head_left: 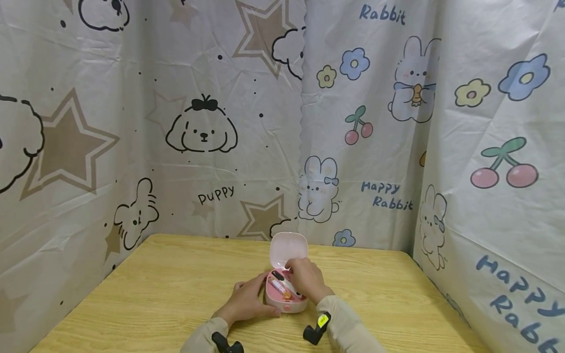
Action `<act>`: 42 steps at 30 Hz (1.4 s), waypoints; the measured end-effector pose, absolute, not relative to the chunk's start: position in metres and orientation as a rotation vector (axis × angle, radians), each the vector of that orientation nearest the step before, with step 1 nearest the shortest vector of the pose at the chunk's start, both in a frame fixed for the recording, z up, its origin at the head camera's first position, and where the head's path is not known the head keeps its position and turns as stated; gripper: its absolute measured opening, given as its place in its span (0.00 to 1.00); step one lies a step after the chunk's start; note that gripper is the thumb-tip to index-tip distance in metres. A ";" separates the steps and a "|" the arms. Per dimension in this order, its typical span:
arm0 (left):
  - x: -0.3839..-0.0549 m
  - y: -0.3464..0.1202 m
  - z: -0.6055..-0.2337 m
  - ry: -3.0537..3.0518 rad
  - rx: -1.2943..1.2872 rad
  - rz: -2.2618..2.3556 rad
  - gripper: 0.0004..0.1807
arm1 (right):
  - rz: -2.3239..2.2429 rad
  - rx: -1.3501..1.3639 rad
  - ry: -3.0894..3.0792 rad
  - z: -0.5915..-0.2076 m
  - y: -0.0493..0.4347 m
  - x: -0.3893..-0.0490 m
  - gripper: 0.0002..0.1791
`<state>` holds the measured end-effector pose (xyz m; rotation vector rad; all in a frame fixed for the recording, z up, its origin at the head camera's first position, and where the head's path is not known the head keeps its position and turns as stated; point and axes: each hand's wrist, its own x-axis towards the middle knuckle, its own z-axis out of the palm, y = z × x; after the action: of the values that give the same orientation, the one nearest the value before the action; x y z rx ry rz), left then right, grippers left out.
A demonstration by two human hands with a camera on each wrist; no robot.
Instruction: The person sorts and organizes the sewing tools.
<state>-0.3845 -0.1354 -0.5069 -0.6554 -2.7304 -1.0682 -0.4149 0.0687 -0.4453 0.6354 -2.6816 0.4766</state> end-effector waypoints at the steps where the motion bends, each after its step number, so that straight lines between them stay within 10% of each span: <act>1: -0.385 -0.135 -0.507 -2.731 -0.655 -1.068 0.66 | 0.479 0.633 -2.686 -0.445 0.069 -0.415 0.06; 42: -0.381 -0.135 -0.503 -2.740 -0.651 -1.090 0.65 | 0.751 0.628 -2.731 -0.445 0.088 -0.418 0.13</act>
<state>-0.3811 -0.1350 -0.5032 -0.6509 -2.7401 -1.0904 -0.4178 0.0883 -0.4448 0.6281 -2.7308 0.7513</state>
